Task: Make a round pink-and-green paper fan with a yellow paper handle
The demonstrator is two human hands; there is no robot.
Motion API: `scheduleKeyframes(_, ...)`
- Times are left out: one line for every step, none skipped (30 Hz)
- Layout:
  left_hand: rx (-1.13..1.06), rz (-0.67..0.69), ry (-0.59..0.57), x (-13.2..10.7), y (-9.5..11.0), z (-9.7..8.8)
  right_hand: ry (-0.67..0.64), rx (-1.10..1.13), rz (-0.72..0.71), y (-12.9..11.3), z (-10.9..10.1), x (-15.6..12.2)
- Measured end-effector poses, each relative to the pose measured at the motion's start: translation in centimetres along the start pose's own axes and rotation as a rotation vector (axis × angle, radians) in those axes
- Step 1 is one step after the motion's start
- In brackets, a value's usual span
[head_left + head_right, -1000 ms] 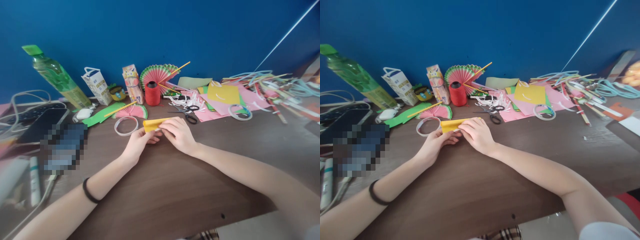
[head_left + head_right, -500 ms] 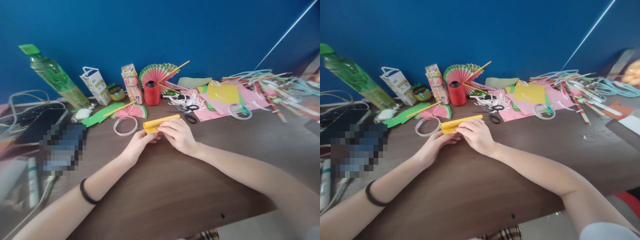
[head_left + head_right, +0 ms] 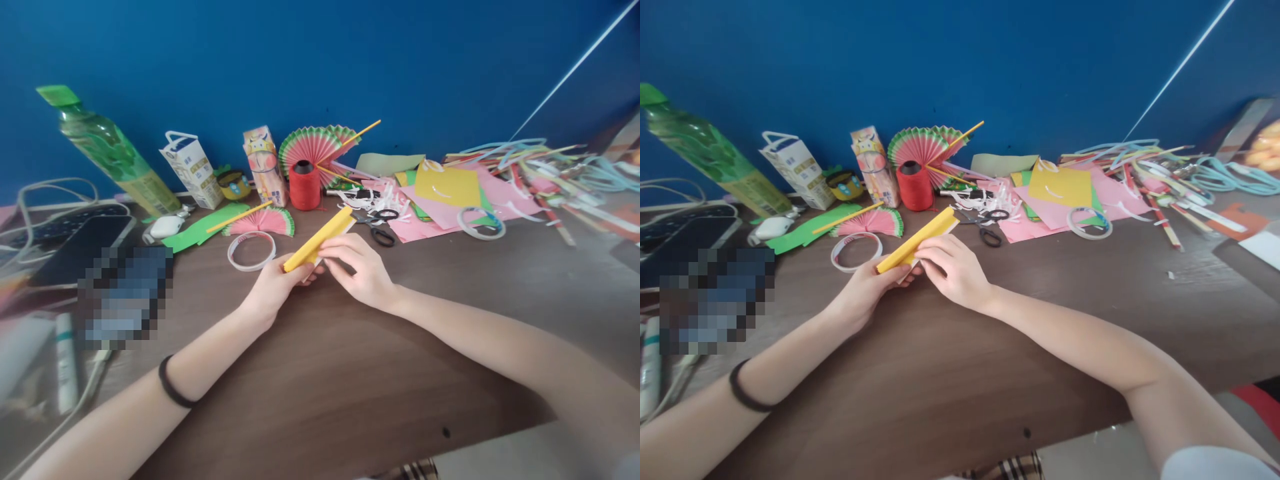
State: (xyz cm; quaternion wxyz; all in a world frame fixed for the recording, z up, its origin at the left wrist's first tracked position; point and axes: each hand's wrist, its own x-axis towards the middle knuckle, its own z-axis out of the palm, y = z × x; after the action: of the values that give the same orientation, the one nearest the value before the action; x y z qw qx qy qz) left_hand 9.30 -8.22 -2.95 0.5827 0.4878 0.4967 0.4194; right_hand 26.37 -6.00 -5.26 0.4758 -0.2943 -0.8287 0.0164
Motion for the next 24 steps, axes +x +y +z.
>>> scheduleKeyframes(0.014,0.018,0.022,-0.1,-0.1,0.2,0.002,0.036,0.025,0.0,0.0,0.0)
scheduleKeyframes(0.033,0.036,0.042,-0.2,-0.1,0.3,0.005,0.061,0.041,-0.1,0.1,-0.1)
scheduleKeyframes(0.052,0.053,0.060,-0.3,-0.2,0.4,0.009,0.079,0.051,-0.1,0.1,-0.1)
scheduleKeyframes(0.071,0.071,0.074,-0.4,-0.3,0.5,0.011,0.093,0.059,-0.1,0.2,-0.1)
scheduleKeyframes(0.089,0.088,0.085,-0.4,-0.4,0.6,0.010,0.103,0.070,-0.1,0.2,-0.2)
scheduleKeyframes(0.106,0.106,0.094,-0.5,-0.5,0.7,0.007,0.110,0.080,-0.2,0.2,-0.2)
scheduleKeyframes(0.123,0.123,0.101,-0.5,-0.7,0.8,0.003,0.116,0.092,-0.2,0.2,-0.2)
scheduleKeyframes(0.137,0.140,0.106,-0.6,-0.8,0.8,-0.003,0.123,0.103,-0.2,0.2,-0.2)
scheduleKeyframes(0.150,0.153,0.108,-0.6,-1.0,0.8,-0.007,0.129,0.112,-0.3,0.2,-0.2)
scheduleKeyframes(0.162,0.162,0.108,-0.6,-1.1,0.9,-0.011,0.134,0.118,-0.3,0.2,-0.2)
scheduleKeyframes(0.173,0.167,0.112,-0.7,-1.2,0.9,-0.015,0.139,0.119,-0.3,0.2,-0.2)
scheduleKeyframes(0.187,0.171,0.118,-0.7,-1.4,0.9,-0.018,0.142,0.118,-0.4,0.2,-0.2)
scheduleKeyframes(0.203,0.174,0.125,-0.7,-1.4,0.9,-0.020,0.144,0.116,-0.4,0.2,-0.1)
scheduleKeyframes(0.219,0.178,0.130,-0.7,-1.5,0.8,-0.022,0.145,0.114,-0.4,0.2,-0.1)
scheduleKeyframes(0.233,0.182,0.132,-0.7,-1.6,0.8,-0.023,0.147,0.111,-0.4,0.2,-0.1)
scheduleKeyframes(0.242,0.186,0.131,-0.7,-1.6,0.8,-0.023,0.148,0.108,-0.4,0.2,-0.1)
scheduleKeyframes(0.246,0.191,0.127,-0.7,-1.6,0.8,-0.023,0.148,0.105,-0.5,0.2,-0.1)
scheduleKeyframes(0.249,0.195,0.123,-0.7,-1.6,0.8,-0.023,0.146,0.100,-0.5,0.2,0.0)
scheduleKeyframes(0.253,0.199,0.120,-0.7,-1.6,0.8,-0.024,0.143,0.095,-0.5,0.2,0.0)
scheduleKeyframes(0.262,0.202,0.121,-0.7,-1.6,0.7,-0.026,0.140,0.090,-0.6,0.2,0.0)
scheduleKeyframes(0.270,0.204,0.123,-0.7,-1.6,0.7,-0.029,0.140,0.088,-0.6,0.2,0.1)
scheduleKeyframes(0.278,0.204,0.124,-0.7,-1.6,0.7,-0.032,0.144,0.088,-0.6,0.2,0.1)
scheduleKeyframes(0.284,0.204,0.126,-0.7,-1.6,0.7,-0.036,0.151,0.090,-0.6,0.2,0.1)
scheduleKeyframes(0.288,0.203,0.128,-0.8,-1.6,0.7,-0.039,0.159,0.094,-0.6,0.2,0.1)
